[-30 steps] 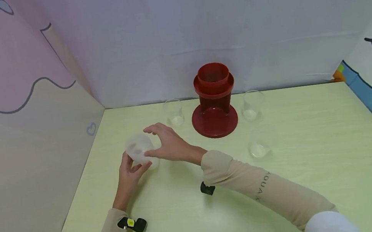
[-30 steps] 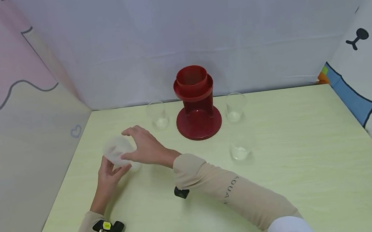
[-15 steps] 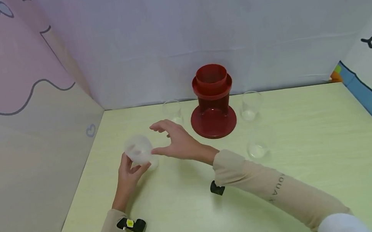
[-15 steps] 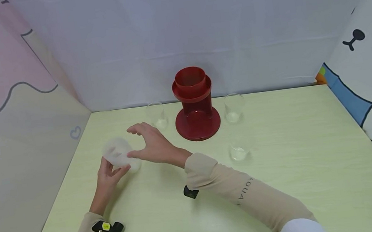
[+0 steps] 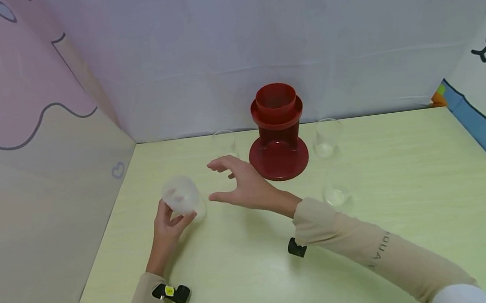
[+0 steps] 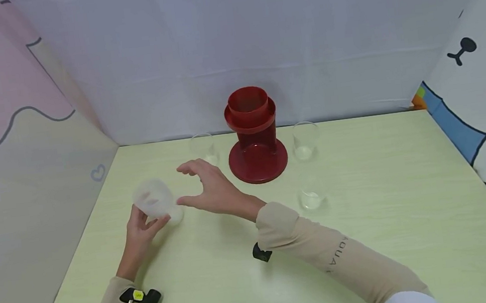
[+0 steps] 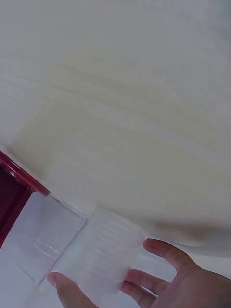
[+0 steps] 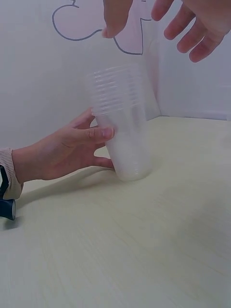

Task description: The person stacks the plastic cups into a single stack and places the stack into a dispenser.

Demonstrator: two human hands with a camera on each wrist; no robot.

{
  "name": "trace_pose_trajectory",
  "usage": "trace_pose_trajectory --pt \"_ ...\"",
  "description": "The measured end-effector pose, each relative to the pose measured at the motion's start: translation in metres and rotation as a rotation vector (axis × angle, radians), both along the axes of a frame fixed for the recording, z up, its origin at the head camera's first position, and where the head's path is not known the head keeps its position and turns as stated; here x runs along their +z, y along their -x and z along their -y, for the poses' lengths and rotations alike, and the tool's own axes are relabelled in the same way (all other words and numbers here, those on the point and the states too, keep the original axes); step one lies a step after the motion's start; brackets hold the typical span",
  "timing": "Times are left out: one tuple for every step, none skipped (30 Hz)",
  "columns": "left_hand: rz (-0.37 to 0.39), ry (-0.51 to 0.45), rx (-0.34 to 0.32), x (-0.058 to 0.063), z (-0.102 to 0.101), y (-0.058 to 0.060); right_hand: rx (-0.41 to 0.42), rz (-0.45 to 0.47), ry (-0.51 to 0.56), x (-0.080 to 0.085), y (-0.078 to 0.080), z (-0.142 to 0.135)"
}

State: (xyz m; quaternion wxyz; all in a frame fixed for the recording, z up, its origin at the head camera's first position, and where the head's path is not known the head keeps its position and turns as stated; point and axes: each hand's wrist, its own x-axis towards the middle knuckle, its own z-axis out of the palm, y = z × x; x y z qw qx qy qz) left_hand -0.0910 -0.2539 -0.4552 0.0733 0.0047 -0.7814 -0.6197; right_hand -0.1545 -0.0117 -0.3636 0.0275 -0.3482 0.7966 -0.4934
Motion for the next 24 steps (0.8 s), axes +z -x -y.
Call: trace_pose_trajectory --pt "0.001 -0.005 0.0 0.0 0.0 0.0 -0.003 -0.001 0.002 0.0 -0.001 -0.002" --pt "-0.002 -0.008 -0.002 0.0 0.0 0.0 -0.004 0.0 0.004 0.0 -0.001 -0.005" --pt "-0.004 -0.012 -0.004 0.0 0.0 0.0 -0.005 0.001 0.009 0.0 -0.002 -0.008" --pt "-0.005 -0.012 -0.005 0.0 0.0 0.0 -0.006 0.001 0.013 0.0 -0.003 -0.01" --pt "-0.004 -0.01 -0.006 0.0 0.0 0.0 -0.009 0.001 0.015 0.0 -0.003 -0.013" --pt "-0.004 -0.007 -0.007 0.0 0.0 0.0 -0.01 0.002 0.018 0.0 -0.004 -0.016" --pt "-0.003 -0.005 -0.007 0.0 -0.001 0.0 -0.012 0.003 0.02 0.0 -0.005 -0.019" --pt "-0.003 -0.003 -0.007 0.0 0.0 0.0 -0.015 0.004 0.023 0.001 -0.006 -0.022" --pt "-0.004 -0.001 -0.007 0.0 0.0 0.0 -0.018 0.003 0.027 0.001 -0.007 -0.025" --pt "-0.003 -0.002 -0.009 0.0 0.0 0.0 -0.022 0.002 0.031 0.001 -0.007 -0.028" --pt "-0.002 -0.001 -0.01 0.0 0.0 0.0 -0.026 0.0 0.035 0.001 -0.008 -0.031" --pt "-0.003 0.0 -0.01 -0.001 0.0 0.0 -0.028 -0.002 0.04 0.002 -0.009 -0.033" --pt "-0.003 -0.001 -0.011 -0.001 0.001 0.0 -0.03 -0.004 0.044 0.002 -0.009 -0.036" --pt "-0.004 -0.001 -0.011 -0.001 0.001 -0.001 -0.032 -0.006 0.049 0.002 -0.01 -0.038" --pt "-0.003 -0.003 -0.012 -0.001 0.001 -0.001 -0.032 -0.007 0.054 0.002 -0.011 -0.04" --pt "-0.001 -0.003 -0.013 0.0 0.001 -0.001 -0.033 -0.007 0.057 0.002 -0.011 -0.042" --pt "-0.003 -0.002 -0.014 0.0 0.001 -0.001 -0.033 -0.007 0.06 0.001 -0.012 -0.045" --pt "-0.003 -0.001 -0.016 0.0 0.001 -0.001 -0.033 -0.005 0.063 0.001 -0.012 -0.046" --pt "-0.002 -0.002 -0.017 0.0 0.001 -0.001 -0.032 -0.003 0.067 0.001 -0.013 -0.048" --pt "-0.001 -0.002 -0.018 0.0 0.001 -0.001 -0.032 -0.001 0.072 0.0 -0.013 -0.05" --pt "0.0 -0.002 -0.018 0.0 0.001 -0.001 -0.032 -0.001 0.076 0.0 -0.014 -0.051" --pt "0.0 -0.002 -0.018 0.0 0.002 -0.001 -0.032 0.0 0.08 0.0 -0.014 -0.053" --pt "0.0 -0.007 -0.018 0.0 0.002 -0.001 -0.032 0.001 0.083 -0.001 -0.015 -0.054" --pt "0.002 -0.011 -0.018 -0.001 0.002 -0.001 -0.031 0.003 0.086 -0.001 -0.015 -0.055"
